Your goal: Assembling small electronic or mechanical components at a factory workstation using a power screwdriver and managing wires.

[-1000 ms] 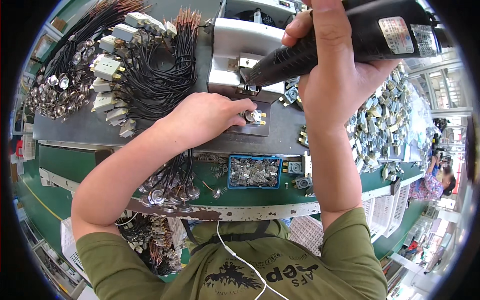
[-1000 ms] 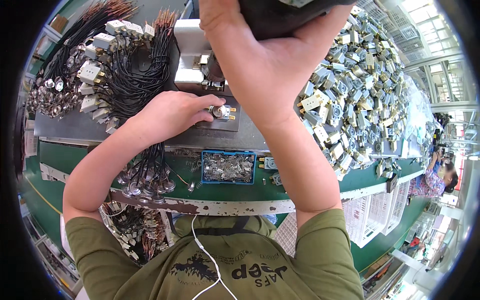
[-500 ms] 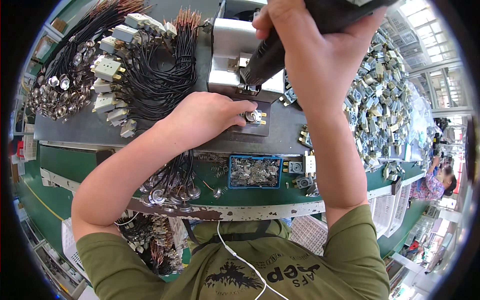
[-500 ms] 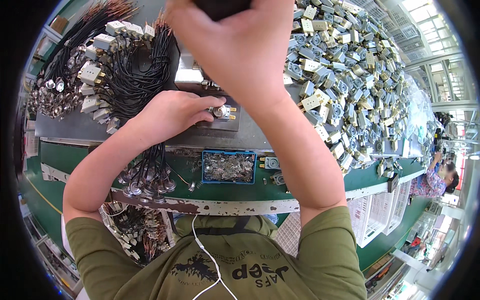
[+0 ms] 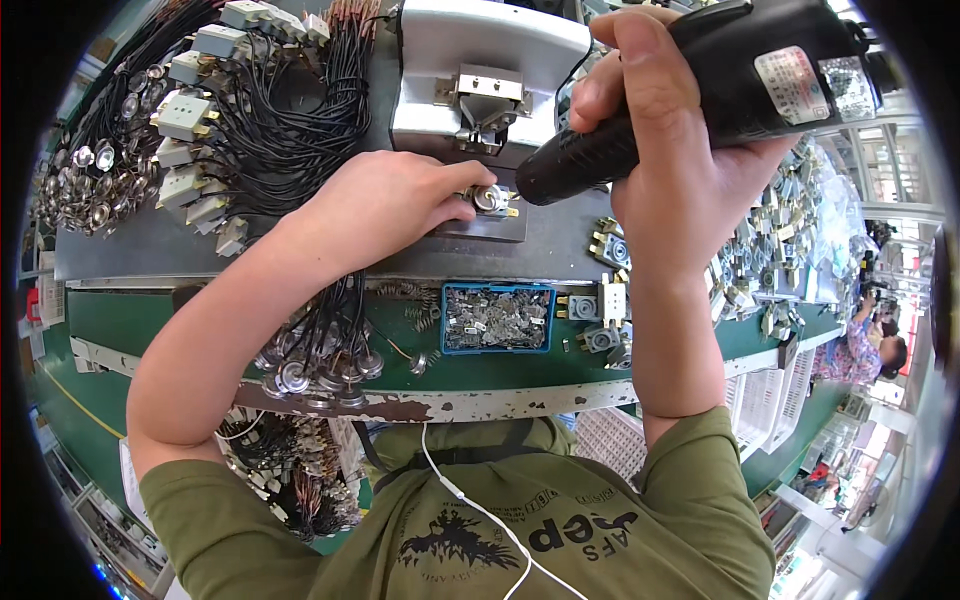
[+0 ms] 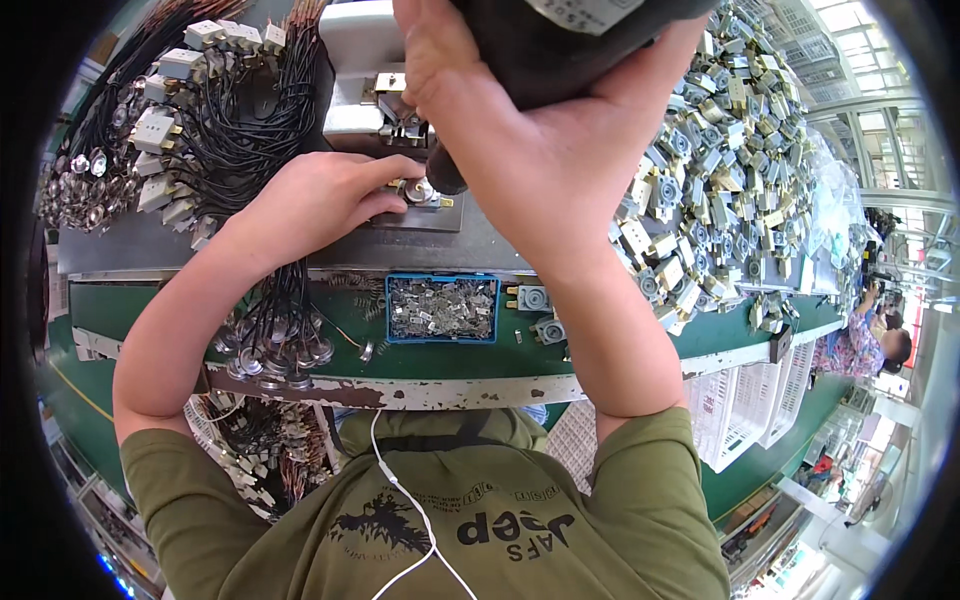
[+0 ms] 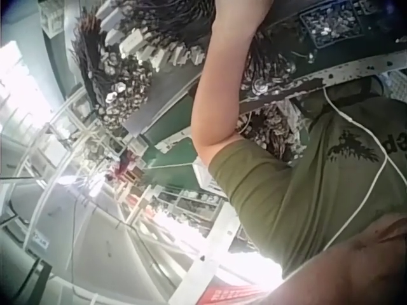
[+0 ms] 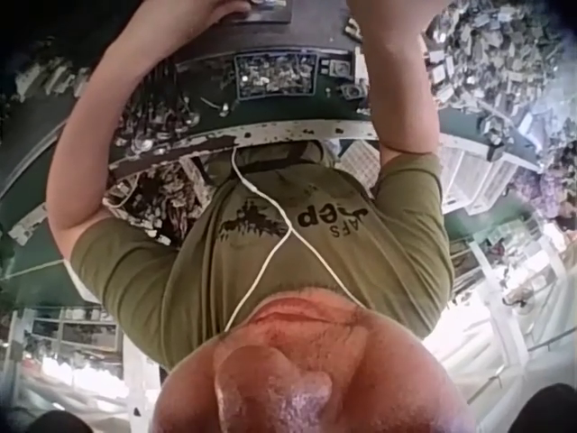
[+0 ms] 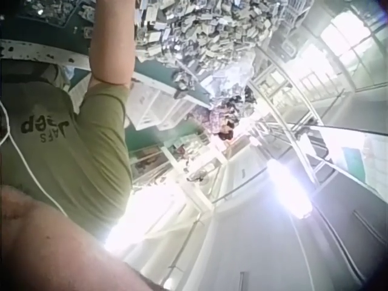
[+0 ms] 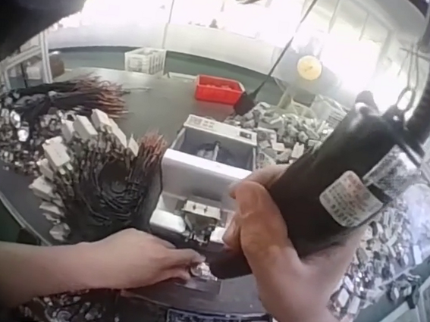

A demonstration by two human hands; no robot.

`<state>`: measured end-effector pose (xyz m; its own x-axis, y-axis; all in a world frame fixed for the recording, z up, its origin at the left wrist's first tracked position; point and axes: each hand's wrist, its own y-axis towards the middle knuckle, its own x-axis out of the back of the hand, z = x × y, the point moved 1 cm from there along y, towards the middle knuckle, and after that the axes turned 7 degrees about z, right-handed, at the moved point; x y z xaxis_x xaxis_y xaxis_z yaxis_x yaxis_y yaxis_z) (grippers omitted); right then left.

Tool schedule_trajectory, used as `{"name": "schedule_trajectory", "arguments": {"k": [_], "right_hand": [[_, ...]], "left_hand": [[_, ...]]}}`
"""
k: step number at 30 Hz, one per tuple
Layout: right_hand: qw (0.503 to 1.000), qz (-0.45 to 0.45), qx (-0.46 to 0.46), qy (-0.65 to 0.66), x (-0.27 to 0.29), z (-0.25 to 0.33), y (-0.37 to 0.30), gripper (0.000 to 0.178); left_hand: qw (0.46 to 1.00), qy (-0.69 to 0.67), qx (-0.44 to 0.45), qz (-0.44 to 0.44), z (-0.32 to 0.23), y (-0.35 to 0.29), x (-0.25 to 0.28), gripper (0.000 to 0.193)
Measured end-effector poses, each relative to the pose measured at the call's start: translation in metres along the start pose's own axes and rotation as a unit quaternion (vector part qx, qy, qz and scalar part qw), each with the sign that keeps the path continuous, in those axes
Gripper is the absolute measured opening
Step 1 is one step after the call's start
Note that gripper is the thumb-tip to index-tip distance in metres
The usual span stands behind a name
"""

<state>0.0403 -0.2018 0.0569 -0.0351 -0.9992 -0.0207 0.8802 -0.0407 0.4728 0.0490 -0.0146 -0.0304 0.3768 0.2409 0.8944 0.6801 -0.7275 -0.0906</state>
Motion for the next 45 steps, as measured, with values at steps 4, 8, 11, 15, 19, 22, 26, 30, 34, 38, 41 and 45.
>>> {"name": "schedule_trajectory", "arguments": {"k": [4, 8, 11, 15, 19, 22, 26, 30, 34, 38, 41, 45], "right_hand": [[0.997, -0.003, -0.059, -0.041, -0.005, 0.007, -0.002, 0.011], [0.999, 0.026, -0.029, 0.009, -0.012, 0.009, -0.008, 0.013], [0.999, 0.024, -0.046, 0.005, -0.014, 0.011, -0.004, 0.013], [0.999, 0.036, -0.022, -0.035, -0.011, 0.004, 0.0, 0.013], [0.999, 0.039, 0.01, -0.003, -0.009, -0.005, -0.01, 0.013], [0.998, 0.04, -0.032, -0.029, -0.014, 0.005, -0.016, 0.014], [0.996, 0.084, 0.001, 0.01, -0.005, -0.012, -0.008, 0.015], [0.996, 0.08, 0.032, -0.007, -0.017, 0.0, -0.016, 0.019], [0.975, 0.108, -0.021, 0.19, -0.02, -0.013, -0.022, 0.031], [0.984, 0.11, 0.026, 0.138, -0.005, -0.018, -0.013, 0.025], [0.988, 0.113, 0.07, 0.075, 0.011, -0.016, -0.005, 0.021], [0.98, 0.141, 0.143, 0.014, 0.036, -0.02, 0.006, 0.019]], "left_hand": [[1.0, 0.008, 0.015, 0.017, 0.0, -0.001, -0.002, 0.032], [1.0, 0.004, 0.009, 0.014, 0.0, 0.001, -0.002, 0.031], [1.0, 0.003, -0.003, 0.016, 0.001, 0.001, -0.005, 0.031], [1.0, 0.015, -0.005, 0.004, 0.004, 0.001, -0.003, 0.031], [0.999, 0.027, -0.022, -0.017, 0.005, 0.003, -0.004, 0.031], [0.999, 0.03, -0.019, -0.003, 0.004, 0.003, -0.005, 0.031], [0.999, 0.043, -0.033, -0.01, 0.004, 0.002, -0.004, 0.031], [0.997, 0.057, -0.047, -0.022, 0.009, 0.0, -0.009, 0.031], [0.993, 0.09, -0.051, -0.062, 0.006, -0.002, -0.01, 0.028], [0.986, 0.148, -0.036, -0.063, -0.013, -0.005, -0.003, 0.027], [0.978, 0.13, -0.144, -0.081, -0.044, -0.012, -0.005, 0.026], [0.972, 0.118, -0.18, 0.094, -0.062, -0.022, -0.039, 0.012]]}}
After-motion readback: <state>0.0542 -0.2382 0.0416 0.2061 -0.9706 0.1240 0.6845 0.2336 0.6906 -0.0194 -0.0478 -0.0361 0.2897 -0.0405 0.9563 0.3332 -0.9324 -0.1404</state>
